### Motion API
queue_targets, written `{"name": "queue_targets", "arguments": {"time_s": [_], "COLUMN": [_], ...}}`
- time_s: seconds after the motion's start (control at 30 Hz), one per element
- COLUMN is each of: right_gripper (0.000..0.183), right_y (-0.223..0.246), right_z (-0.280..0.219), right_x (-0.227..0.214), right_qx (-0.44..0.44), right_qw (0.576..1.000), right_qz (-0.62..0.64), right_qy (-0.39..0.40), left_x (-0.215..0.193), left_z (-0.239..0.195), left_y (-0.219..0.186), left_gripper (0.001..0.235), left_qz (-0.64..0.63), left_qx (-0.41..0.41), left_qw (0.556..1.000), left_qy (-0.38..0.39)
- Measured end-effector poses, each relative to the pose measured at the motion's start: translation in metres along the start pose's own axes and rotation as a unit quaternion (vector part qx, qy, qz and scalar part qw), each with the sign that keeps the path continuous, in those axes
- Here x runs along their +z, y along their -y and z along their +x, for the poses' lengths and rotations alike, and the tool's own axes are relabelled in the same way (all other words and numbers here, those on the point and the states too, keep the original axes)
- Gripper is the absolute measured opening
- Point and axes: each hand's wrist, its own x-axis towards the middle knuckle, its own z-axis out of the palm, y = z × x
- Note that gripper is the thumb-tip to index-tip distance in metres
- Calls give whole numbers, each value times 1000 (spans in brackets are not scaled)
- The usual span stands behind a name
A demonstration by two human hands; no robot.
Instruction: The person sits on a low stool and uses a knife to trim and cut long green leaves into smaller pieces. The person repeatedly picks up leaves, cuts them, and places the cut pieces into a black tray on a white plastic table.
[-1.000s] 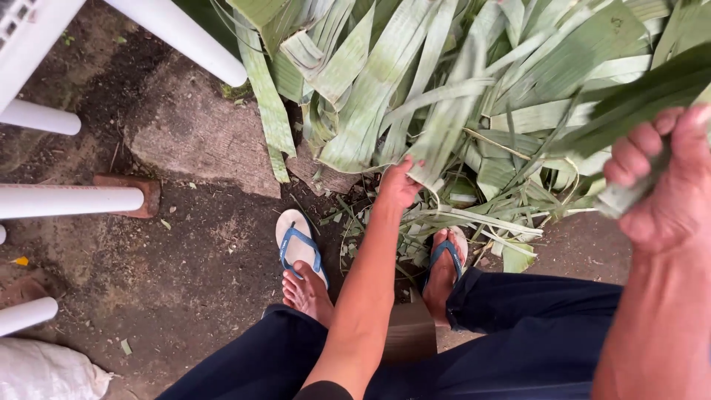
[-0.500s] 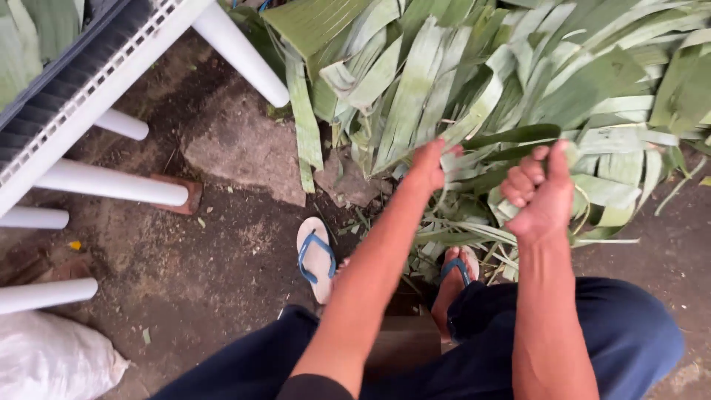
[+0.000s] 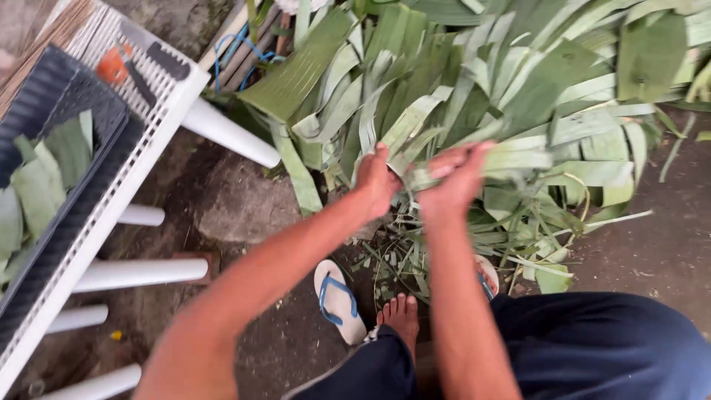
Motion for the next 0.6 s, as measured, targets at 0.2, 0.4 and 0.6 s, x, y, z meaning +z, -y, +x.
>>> {"name": "queue_targets", "arguments": {"time_s": [0.2, 0.4, 0.6], "right_gripper": [34, 27, 32], "right_y": [-5, 35, 16], "right_z": [-7, -30, -5], "right_x": [-45, -125, -128], "right_qx": [-38, -58, -40], "right_qw": [987, 915, 881], "right_qz": [-153, -385, -464], "right_qy": [-31, -106, -80], "left_x": [10, -12, -32], "left_z": [21, -11, 25], "left_y": [30, 54, 137], "left_gripper": [58, 52, 52], "left_qz": [-212, -380, -420], "left_qx": [-33, -75, -116], "left_qw": [971, 909, 888], "left_qy": [101, 153, 148]}}
